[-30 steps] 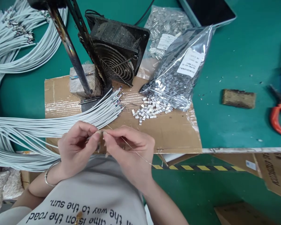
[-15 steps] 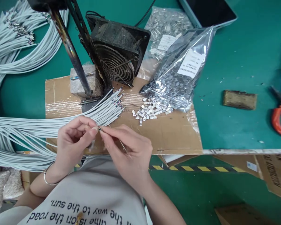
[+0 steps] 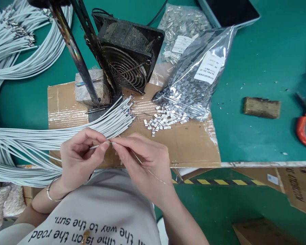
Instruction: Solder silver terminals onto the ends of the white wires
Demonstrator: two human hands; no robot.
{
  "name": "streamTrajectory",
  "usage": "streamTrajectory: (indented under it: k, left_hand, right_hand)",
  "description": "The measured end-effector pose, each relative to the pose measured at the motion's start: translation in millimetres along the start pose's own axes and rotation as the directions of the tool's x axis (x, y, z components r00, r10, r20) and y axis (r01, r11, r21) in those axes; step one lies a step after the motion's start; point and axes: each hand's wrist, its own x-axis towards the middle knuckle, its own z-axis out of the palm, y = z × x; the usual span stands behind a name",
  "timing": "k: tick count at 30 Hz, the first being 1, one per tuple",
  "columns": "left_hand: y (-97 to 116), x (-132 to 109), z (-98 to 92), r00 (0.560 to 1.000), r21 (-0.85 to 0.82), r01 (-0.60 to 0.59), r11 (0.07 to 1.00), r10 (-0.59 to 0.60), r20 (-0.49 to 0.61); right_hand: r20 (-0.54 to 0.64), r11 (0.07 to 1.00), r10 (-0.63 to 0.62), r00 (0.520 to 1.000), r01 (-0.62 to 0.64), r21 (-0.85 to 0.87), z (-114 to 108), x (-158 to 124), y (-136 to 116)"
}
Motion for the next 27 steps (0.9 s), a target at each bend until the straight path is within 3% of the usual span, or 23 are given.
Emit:
streamTrajectory:
  k: [3,9,14,18,23,27]
  left_hand:
    - [2.8,3.2,0.1,0.999,-0.029,0.041,0.999,-0.041,-0.002]
    - [6.5,7.9,-2.6,0.992,-0.072,0.127,0.989,-0.128,-0.017]
    - [8.4,9.5,-7.1,0.988,-0.075,0.147,0.986,-0.149,-0.026]
    - [9.2,11.0,-7.1,0.986,-0.058,0.164,0.985,-0.166,-0.033]
    - [8.1,12.4,-1.7,0.988,-0.073,0.138,0.988,-0.142,-0.053]
    - [4.5,9.5,-0.2,0.993,-0.027,0.071,0.997,-0.073,-0.097]
  right_hand:
    - [-0.003,1.000,-0.009,1.000,0.009,-0.002,-1.0,0.2,1.1]
    - [-0.193,0.978,0.179,0.965,-0.152,0.145,1.8,1.4,1.3]
    - [-0.234,0.981,0.159,0.959,-0.127,0.147,3.8,3.4,3.0]
    - [-0.148,0.984,0.123,0.981,-0.102,0.144,4.9,4.9,5.2]
    - [-0.036,0.930,0.220,0.975,-0.198,0.309,11.0,5.1,9.8]
    - [-0.030,0.889,0.261,0.965,-0.228,0.397,16.2,5.6,10.4]
